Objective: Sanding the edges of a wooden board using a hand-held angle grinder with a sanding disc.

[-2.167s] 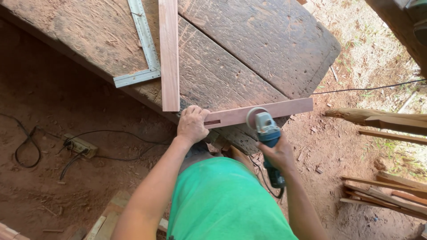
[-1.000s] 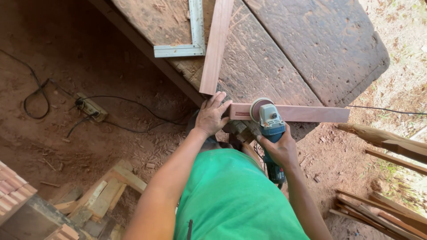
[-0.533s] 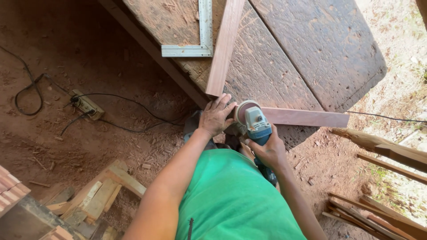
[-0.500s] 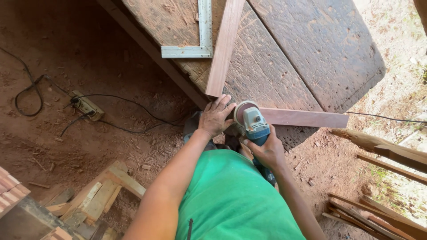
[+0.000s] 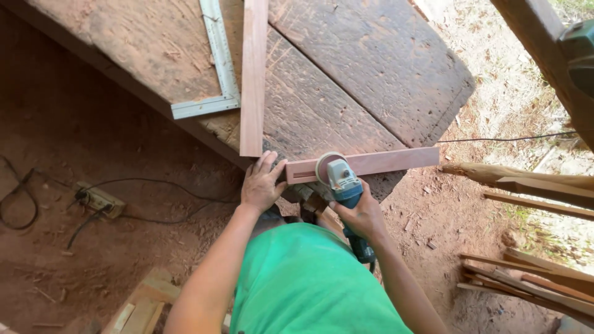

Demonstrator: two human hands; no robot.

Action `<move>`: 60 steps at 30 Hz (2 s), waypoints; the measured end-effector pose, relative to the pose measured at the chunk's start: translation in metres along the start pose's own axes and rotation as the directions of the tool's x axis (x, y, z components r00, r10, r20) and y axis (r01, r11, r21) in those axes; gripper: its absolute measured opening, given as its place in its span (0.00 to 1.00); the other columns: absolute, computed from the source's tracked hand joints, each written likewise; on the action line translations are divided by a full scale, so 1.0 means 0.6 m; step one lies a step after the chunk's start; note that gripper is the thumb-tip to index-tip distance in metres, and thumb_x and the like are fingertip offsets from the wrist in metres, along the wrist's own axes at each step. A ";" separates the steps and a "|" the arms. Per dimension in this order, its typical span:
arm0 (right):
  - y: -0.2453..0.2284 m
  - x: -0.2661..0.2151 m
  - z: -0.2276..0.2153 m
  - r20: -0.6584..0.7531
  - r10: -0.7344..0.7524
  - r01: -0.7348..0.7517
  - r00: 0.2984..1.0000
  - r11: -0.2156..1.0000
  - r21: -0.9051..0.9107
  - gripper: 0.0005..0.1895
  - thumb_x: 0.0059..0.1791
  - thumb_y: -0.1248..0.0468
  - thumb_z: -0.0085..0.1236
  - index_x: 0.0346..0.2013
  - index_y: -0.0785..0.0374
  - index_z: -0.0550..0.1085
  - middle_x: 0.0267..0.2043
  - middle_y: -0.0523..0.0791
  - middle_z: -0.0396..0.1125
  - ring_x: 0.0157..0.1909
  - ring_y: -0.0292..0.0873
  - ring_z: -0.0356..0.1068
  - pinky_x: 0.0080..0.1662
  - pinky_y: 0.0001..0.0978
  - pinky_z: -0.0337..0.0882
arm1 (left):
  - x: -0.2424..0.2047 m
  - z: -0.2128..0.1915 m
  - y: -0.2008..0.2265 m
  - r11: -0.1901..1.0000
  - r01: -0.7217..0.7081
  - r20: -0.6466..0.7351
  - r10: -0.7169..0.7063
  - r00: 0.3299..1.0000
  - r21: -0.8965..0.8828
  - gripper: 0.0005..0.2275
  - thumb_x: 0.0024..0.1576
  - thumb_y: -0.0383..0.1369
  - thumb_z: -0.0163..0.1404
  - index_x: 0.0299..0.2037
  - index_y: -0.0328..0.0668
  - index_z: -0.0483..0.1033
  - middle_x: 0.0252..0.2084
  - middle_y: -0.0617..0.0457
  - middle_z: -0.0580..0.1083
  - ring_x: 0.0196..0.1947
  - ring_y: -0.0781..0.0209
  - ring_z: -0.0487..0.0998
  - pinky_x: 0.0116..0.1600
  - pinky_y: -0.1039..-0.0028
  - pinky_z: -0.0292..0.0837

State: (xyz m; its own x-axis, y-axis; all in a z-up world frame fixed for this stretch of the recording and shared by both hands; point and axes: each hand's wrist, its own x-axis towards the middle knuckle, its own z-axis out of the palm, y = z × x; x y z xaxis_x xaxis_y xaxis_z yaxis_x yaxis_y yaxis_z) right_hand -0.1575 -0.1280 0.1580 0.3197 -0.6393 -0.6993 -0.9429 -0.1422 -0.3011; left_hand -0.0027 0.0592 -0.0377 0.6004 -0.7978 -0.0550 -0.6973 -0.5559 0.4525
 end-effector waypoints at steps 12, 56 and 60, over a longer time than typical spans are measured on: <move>0.095 0.053 -0.085 -0.059 0.059 -0.048 0.996 0.984 0.174 0.49 0.34 0.43 0.73 0.65 0.50 0.63 0.48 0.65 0.71 0.57 0.68 0.70 0.56 0.58 0.69 | -0.001 0.004 0.003 0.997 0.008 -0.017 -0.007 1.000 0.071 0.31 0.46 0.51 0.59 0.63 0.65 0.72 0.69 0.58 0.64 0.73 0.57 0.60 0.65 0.60 0.65; 0.290 0.128 -0.264 -0.379 0.242 -0.022 0.893 0.865 0.501 0.39 0.35 0.47 0.77 0.50 0.67 0.72 0.44 0.62 0.69 0.51 0.62 0.70 0.51 0.56 0.67 | 0.017 0.012 0.075 0.988 0.132 -0.163 -0.143 0.976 -0.079 0.32 0.39 0.45 0.66 0.59 0.60 0.75 0.57 0.66 0.77 0.66 0.64 0.71 0.70 0.63 0.60; 0.240 0.114 -0.243 -0.285 0.213 -0.075 0.934 0.901 0.428 0.41 0.33 0.46 0.77 0.53 0.65 0.72 0.46 0.62 0.70 0.55 0.64 0.70 0.55 0.55 0.67 | 0.046 0.024 0.115 0.988 0.108 -0.101 -0.119 0.988 -0.110 0.29 0.40 0.44 0.63 0.56 0.62 0.76 0.57 0.68 0.77 0.65 0.66 0.71 0.70 0.62 0.60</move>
State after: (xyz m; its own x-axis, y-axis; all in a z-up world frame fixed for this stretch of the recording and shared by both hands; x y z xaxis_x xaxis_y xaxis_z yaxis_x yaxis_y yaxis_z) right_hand -0.2850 -0.3026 0.1613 0.0714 -0.8433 -0.5327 -0.8335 0.2429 -0.4963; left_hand -0.0398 -0.0047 -0.0205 0.7153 -0.6986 -0.0184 -0.5814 -0.6094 0.5391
